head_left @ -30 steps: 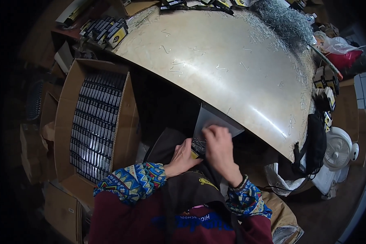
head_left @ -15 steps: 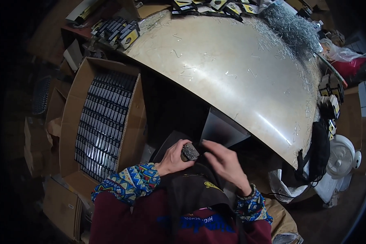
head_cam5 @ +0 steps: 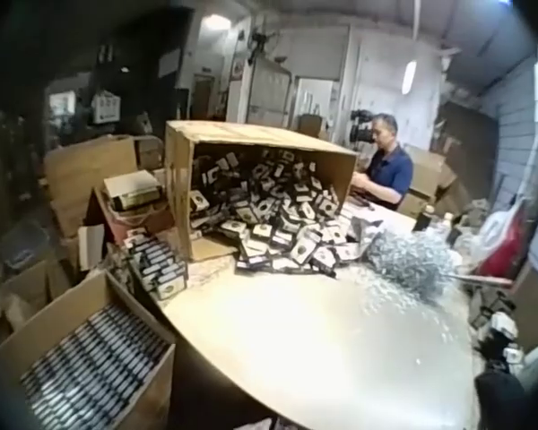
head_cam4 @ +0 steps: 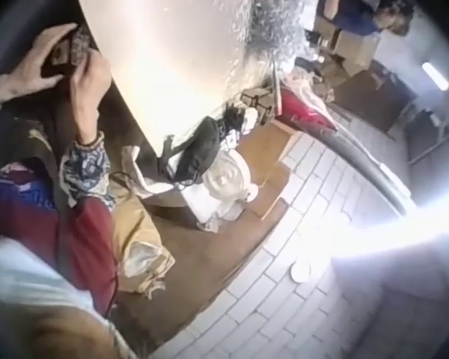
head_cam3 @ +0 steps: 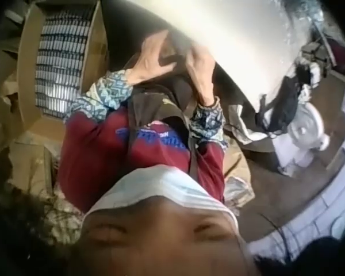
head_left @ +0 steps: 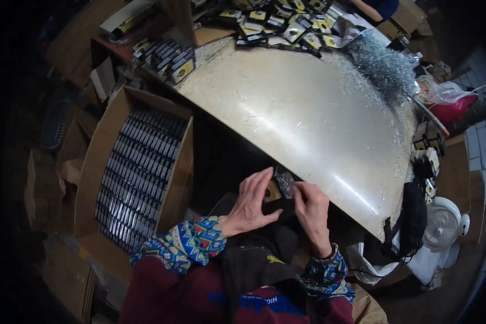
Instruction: Recorder clears a workbench using a duster and then packages small boxed components into a partitioned tray.
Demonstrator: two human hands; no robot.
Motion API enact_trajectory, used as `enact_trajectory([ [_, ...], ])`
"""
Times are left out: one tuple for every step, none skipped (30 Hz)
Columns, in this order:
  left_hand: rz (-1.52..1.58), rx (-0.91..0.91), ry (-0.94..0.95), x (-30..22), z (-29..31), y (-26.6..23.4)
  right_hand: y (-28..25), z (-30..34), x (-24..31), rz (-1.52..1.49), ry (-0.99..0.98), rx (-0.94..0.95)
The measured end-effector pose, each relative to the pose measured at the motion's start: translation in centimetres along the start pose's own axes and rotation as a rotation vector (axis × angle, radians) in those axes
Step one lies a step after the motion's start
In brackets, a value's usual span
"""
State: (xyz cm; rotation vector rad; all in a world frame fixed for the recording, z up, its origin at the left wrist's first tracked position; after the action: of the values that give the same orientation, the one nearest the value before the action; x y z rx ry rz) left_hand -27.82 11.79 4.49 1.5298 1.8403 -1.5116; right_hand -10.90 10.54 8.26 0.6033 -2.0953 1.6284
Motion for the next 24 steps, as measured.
enact_trajectory([
  [0.034,0.048,-0.042,0.3,0.1,-0.1,-0.6,-0.2,-0.3,-0.124,0.084,0.061],
  [0.036,0.045,-0.028,0.5,-0.2,-0.2,-1.2,-0.9,-0.4,-0.119,0.08,0.049],
  [0.061,0.042,-0.044,0.4,-0.4,-0.4,-1.7,-1.5,-0.3,-0.186,0.12,0.106],
  [0.085,0.039,-0.061,0.2,-0.7,-0.5,-2.1,-1.8,-0.2,-0.255,0.159,0.165],
  [0.1,0.021,-0.079,-0.2,-1.2,-0.4,-2.4,-2.0,-0.1,-0.252,0.157,0.159],
  [0.099,0.02,-0.072,-0.4,-1.8,-0.5,-2.5,-2.1,0.0,-0.263,0.167,0.184],
  [0.099,0.058,-0.103,-0.5,-2.3,-0.6,-2.6,-2.2,0.2,-0.274,0.176,0.21],
  [0.099,0.097,-0.136,-0.6,-2.6,-0.6,-2.6,-2.2,0.3,-0.274,0.174,0.206],
  [0.139,0.057,-0.152,-1.1,-3.1,-0.7,-2.5,-2.0,0.2,-0.371,0.21,0.164],
  [0.139,0.056,-0.146,-1.2,-3.3,-0.7,-2.4,-1.7,0.0,-0.468,0.246,0.122],
  [0.14,0.053,-0.16,-1.2,-3.3,-0.6,-2.4,-1.6,-0.2,-0.455,0.165,0.088],
  [0.141,0.051,-0.175,-1.2,-3.4,-0.5,-2.6,-1.9,0.1,-0.454,0.162,0.083],
  [0.141,0.05,-0.17,-1.0,-3.6,-0.4,-3.0,-2.4,1.3,-0.18,-0.118,0.013],
  [0.128,0.029,-0.135,-0.8,-3.7,-0.2,-3.2,-2.6,2.2,0.1,-0.392,-0.057],
  [0.115,0.007,-0.102,-0.7,-3.8,-0.1,-2.5,-2.5,1.9,0.144,-0.435,0.025],
  [0.115,0.008,-0.099,-0.8,-3.8,-0.1,-2.2,-2.2,1.4,0.145,-0.435,0.022],
  [0.148,-0.014,-0.14,-0.7,-3.8,-0.2,-2.0,-1.8,0.6,-0.059,-0.301,-0.001],
  [0.182,-0.036,-0.183,-0.6,-3.8,-0.3,-2.1,-1.7,0.2,-0.261,-0.163,-0.024],
  [0.264,-0.041,-0.245,-0.3,-3.9,-0.3,-2.4,-1.6,0.5,-0.49,-0.011,-0.071],
  [0.266,-0.038,-0.243,-0.4,-4.1,-0.4,-2.4,-1.5,0.2,-0.488,-0.009,-0.073],
  [0.347,0.002,-0.281,-0.4,-4.4,-0.7,-2.0,-1.5,0.0,-0.549,0.069,0.039],
  [0.429,0.043,-0.319,-0.4,-4.5,-0.8,-1.8,-1.5,-0.1,-0.609,0.148,0.152],
  [0.465,0.052,-0.322,0.0,-4.2,-0.6,-1.7,-1.3,-0.1,-0.634,0.174,0.227],
  [0.464,0.053,-0.323,-0.1,-4.2,-0.7,-1.9,-1.3,0.0,-0.635,0.175,0.227],
])
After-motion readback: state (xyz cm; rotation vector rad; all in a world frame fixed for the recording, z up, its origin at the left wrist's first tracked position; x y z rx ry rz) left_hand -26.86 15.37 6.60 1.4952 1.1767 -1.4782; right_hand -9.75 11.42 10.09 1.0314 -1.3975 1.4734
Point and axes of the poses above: each hand's wrist, its own z-axis away from the middle knuckle, its own y-axis out of the palm, x = y × z, the point moved 2 cm from there along -z, towards the middle knuckle, and after that the axes turned 4 degrees about z, right-handed, at the moved point
